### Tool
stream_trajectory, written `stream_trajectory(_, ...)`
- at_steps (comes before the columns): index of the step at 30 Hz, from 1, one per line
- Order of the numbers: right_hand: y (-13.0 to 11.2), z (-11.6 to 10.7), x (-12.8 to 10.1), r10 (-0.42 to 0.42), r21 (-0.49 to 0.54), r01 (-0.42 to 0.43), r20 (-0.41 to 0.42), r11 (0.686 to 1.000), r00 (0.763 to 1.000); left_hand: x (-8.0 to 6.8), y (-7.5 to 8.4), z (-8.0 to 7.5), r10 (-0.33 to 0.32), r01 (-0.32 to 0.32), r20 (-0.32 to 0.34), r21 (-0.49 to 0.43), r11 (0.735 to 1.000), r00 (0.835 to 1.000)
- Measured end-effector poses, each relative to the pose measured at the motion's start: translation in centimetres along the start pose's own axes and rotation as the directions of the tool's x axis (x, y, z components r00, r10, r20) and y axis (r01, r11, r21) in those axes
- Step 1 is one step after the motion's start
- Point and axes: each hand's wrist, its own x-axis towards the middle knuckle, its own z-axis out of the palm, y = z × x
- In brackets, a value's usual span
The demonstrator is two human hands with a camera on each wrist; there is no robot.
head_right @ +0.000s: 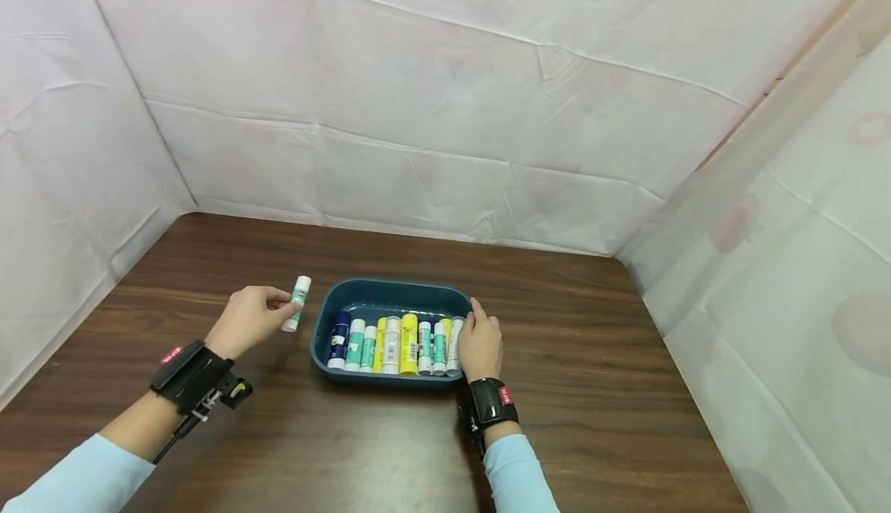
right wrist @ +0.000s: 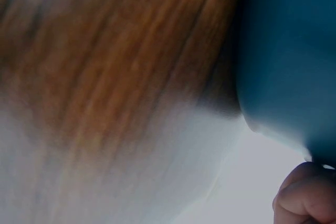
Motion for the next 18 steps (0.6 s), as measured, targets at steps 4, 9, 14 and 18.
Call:
stream_trajectory(4,-0.1,-0.2,0.0,0.003,0.007,-0.003,0.003,1.0,1.0,-0.9,1.4,0.3,0.009,-0.008,0.035,-0.029,1.0,0.999)
stream_trajectory(9,0.0,-0.3,-0.1,0.0,0.011,0.0,0.006,1.0,1.0,-1.5,3.0,1.5,0.012,-0.007,0.067,-0.075,0.997,0.998)
stream_trajectory(14,-0.1,-0.3,-0.1,0.008,0.01,-0.008,0.012,1.0,1.0,-1.7,4.2,3.0,0.007,0.003,0.098,-0.103,0.995,0.995)
stream_trajectory(18,-0.2,-0.3,-0.2,0.004,0.019,-0.004,0.016,1.0,1.0,-1.8,5.0,4.1,-0.005,0.018,0.112,-0.114,0.993,0.994)
